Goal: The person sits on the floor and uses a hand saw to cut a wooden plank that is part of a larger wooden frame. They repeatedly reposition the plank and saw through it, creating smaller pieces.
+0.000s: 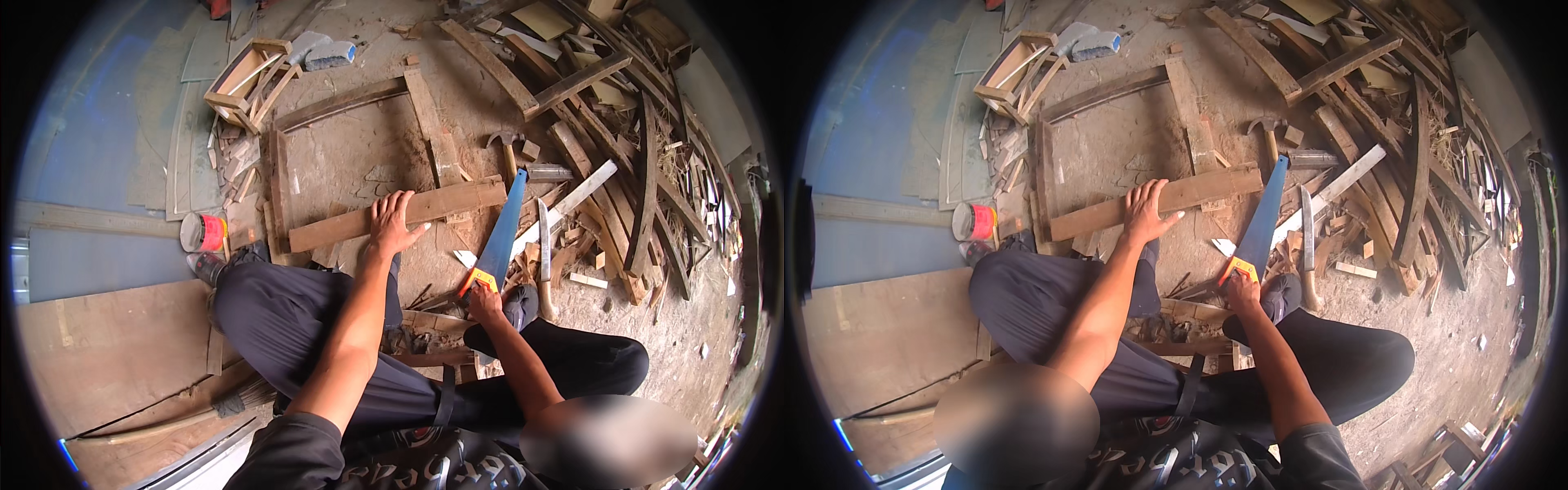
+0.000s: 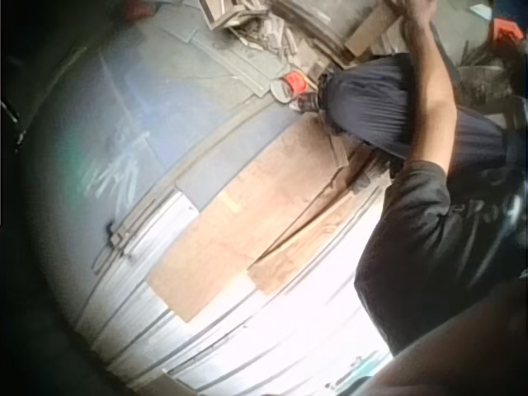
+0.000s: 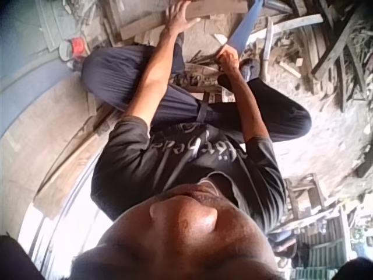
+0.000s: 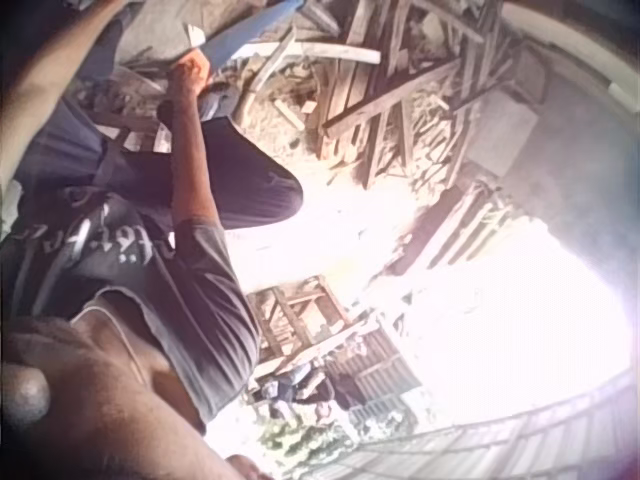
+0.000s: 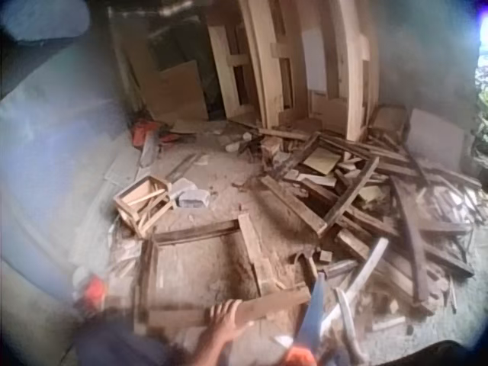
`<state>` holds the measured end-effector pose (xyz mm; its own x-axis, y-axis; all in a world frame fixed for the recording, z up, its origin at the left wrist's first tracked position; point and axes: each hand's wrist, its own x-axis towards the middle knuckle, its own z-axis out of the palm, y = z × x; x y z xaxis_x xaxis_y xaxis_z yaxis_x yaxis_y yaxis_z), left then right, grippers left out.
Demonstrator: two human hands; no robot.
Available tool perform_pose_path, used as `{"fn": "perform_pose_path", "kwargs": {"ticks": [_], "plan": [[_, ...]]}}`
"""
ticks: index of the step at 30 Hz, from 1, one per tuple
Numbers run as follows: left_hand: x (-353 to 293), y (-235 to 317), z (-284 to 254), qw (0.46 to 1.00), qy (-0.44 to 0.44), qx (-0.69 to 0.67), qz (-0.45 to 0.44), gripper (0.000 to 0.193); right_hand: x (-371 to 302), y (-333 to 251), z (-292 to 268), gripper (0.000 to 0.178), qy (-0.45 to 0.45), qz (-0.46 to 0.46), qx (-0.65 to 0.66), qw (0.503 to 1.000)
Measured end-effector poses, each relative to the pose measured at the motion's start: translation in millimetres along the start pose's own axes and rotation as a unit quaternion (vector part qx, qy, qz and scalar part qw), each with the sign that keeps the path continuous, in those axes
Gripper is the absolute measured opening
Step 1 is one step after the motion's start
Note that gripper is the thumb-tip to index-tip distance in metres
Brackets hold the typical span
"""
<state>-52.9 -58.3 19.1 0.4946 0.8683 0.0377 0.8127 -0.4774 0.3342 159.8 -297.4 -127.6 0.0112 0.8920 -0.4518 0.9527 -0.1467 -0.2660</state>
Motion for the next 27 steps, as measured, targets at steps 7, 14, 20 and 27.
{"fn": "perform_pose_path", "kwargs": {"ticks": [7, 14, 20, 27], "plan": [[8.0, -8.4, 6.2, 0.997, 0.058, -0.055, -0.011, 0.090, 8.1, -6.7, -9.3, 0.065, -0.033, 0.008, 0.004, 0.999], [-65.1, -56.9, 18.3, 0.837, 0.413, -0.114, -0.340, 0.051, 35.2, -61.9, -138.1, 0.017, -0.004, -0.064, -0.018, 0.998], [-118.4, -122.1, 23.4, 0.761, 0.281, -0.037, -0.583, 0.076, 65.6, -174.2, -237.6, 0.046, 0.234, -0.273, 0.087, 0.929], [-111.6, -106.1, 6.8, 0.827, 0.158, -0.142, -0.521, 0.079, 149.1, -152.9, -180.4, 0.062, 0.240, -0.211, -0.159, 0.934]]}}
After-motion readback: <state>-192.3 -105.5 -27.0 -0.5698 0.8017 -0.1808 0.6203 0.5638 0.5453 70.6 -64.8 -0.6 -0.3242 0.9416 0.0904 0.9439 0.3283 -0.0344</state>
